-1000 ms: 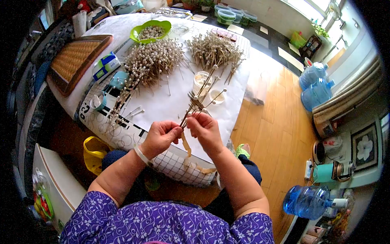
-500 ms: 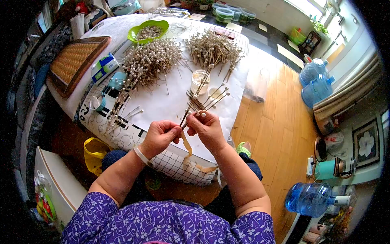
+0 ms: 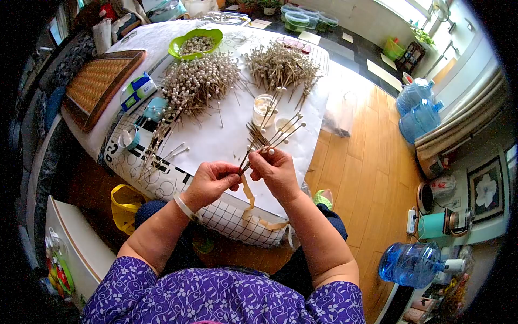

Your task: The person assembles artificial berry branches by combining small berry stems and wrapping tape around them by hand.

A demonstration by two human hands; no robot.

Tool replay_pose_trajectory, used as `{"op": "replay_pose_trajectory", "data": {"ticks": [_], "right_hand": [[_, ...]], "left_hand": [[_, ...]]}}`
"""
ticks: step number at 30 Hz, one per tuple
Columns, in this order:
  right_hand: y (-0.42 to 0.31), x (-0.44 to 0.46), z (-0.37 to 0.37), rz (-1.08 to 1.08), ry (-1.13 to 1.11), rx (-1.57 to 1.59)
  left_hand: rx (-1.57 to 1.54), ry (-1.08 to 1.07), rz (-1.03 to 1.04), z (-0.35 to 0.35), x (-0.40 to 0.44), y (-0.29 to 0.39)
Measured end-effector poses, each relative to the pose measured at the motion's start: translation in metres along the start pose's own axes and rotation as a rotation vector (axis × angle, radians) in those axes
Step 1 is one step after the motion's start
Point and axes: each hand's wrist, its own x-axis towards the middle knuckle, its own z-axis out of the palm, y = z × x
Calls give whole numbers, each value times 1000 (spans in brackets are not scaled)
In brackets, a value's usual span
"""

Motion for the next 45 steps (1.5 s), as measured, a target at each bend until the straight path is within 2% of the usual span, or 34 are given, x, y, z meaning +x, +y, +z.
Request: {"op": "replay_pose_trajectory", "data": {"ticks": [6,9,10,12,14,16,20,24,31,34,36,37,41,42,44,45], "right_hand": [[-3,2,-3,39,-47,-24],[-12,14,-32,72,-90,-39],[-15,19,-41,12,-17,-140],[-4,34,-59,-100,145,-570],[18,44,-66,-288,181,-1020],[17,41,-45,-355,175,-1258],[24,48,-28,-435,219,-1423],[35,57,-28,-372,192,-1623],[33,62,-28,-350,200,-1557],[25,58,-28,-433,221,-1517],[16,54,-29,-481,193,-1357],[12,52,-29,-574,216,-1266],[-9,64,-33,-643,310,-1263],[-21,67,-29,-648,342,-1370],[-37,83,-33,-559,255,-1576],[-42,93,-38,-558,263,-1579]], "left_hand": [[0,52,-3,0,-1,1],[-13,92,20,-11,1,3],[-28,124,34,-14,0,3],[-49,179,60,-19,-2,7],[-57,188,62,-22,-5,16],[-76,192,78,-24,-7,20],[-119,184,112,-28,-12,23],[-89,187,83,-32,-17,29],[-106,183,83,-36,-20,30],[-103,182,90,-37,-20,29],[-118,181,113,-35,-19,30],[-116,179,122,-35,-18,29],[-146,198,110,-34,-18,30],[-172,186,118,-33,-16,27],[-143,193,130,-33,-15,28],[-134,201,115,-33,-15,29]]}}
